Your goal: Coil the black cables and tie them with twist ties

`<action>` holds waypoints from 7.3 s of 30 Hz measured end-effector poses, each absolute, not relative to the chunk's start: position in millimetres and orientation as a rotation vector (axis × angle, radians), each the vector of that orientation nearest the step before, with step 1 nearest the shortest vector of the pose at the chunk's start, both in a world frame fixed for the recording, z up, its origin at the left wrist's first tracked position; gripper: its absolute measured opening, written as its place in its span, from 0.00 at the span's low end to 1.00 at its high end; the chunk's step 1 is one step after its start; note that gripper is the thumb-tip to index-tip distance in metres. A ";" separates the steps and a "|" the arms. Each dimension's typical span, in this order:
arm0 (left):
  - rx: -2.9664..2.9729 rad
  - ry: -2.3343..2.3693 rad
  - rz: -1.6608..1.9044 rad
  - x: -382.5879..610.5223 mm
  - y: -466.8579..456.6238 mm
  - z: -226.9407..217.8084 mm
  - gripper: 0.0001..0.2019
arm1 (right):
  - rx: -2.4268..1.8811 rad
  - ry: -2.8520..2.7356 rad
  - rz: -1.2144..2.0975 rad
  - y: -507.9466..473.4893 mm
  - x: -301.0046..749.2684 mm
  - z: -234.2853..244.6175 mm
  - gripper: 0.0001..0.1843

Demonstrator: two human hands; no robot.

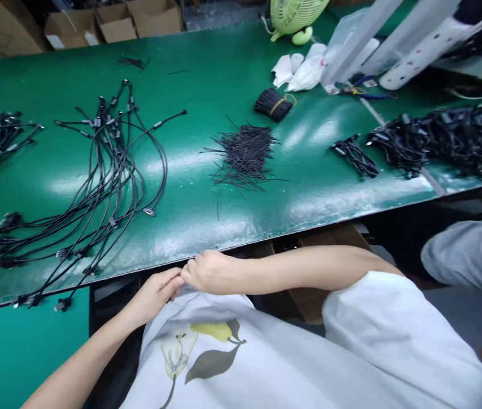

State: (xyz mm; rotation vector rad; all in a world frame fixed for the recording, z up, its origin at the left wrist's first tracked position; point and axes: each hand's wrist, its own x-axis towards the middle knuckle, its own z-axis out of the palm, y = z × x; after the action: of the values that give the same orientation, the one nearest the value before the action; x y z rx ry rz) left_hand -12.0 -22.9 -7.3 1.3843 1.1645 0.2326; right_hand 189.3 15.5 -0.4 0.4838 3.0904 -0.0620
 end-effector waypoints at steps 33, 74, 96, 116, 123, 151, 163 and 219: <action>0.775 1.170 0.684 17.4 -8.0 -13.0 0.20 | 2.089 2.633 0.277 229.1 359.8 -23.6 0.15; 1.122 1.262 0.979 35.4 14.9 -14.8 0.23 | 1.014 3.579 -0.278 33.8 198.0 -8.9 0.10; 0.806 0.946 0.698 15.6 7.5 -13.2 0.13 | 0.824 3.490 -1.267 54.8 183.6 -15.5 0.06; 0.544 0.892 0.820 9.9 2.4 -22.8 0.07 | 0.425 3.580 -0.716 60.8 182.4 -17.3 0.18; 0.703 1.087 0.696 8.6 4.9 -31.3 0.08 | 0.025 3.437 0.223 63.4 184.0 -12.3 0.22; 1.904 1.129 0.734 -21.0 4.6 1.4 0.27 | 1.504 3.255 -0.844 75.8 158.9 -8.0 0.14; 0.905 1.026 1.074 -10.5 18.3 15.9 0.33 | 0.921 3.629 -0.255 53.4 154.5 -14.5 0.14; 2.293 1.469 0.266 6.4 12.3 -19.0 0.14 | 1.090 3.244 -0.411 53.0 212.8 -12.3 0.14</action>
State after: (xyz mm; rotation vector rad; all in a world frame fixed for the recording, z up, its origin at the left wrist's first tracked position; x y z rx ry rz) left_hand 6.4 12.3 -19.0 2.2930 1.4686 0.2657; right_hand 212.8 53.0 -12.3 1.0905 3.2441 -0.4114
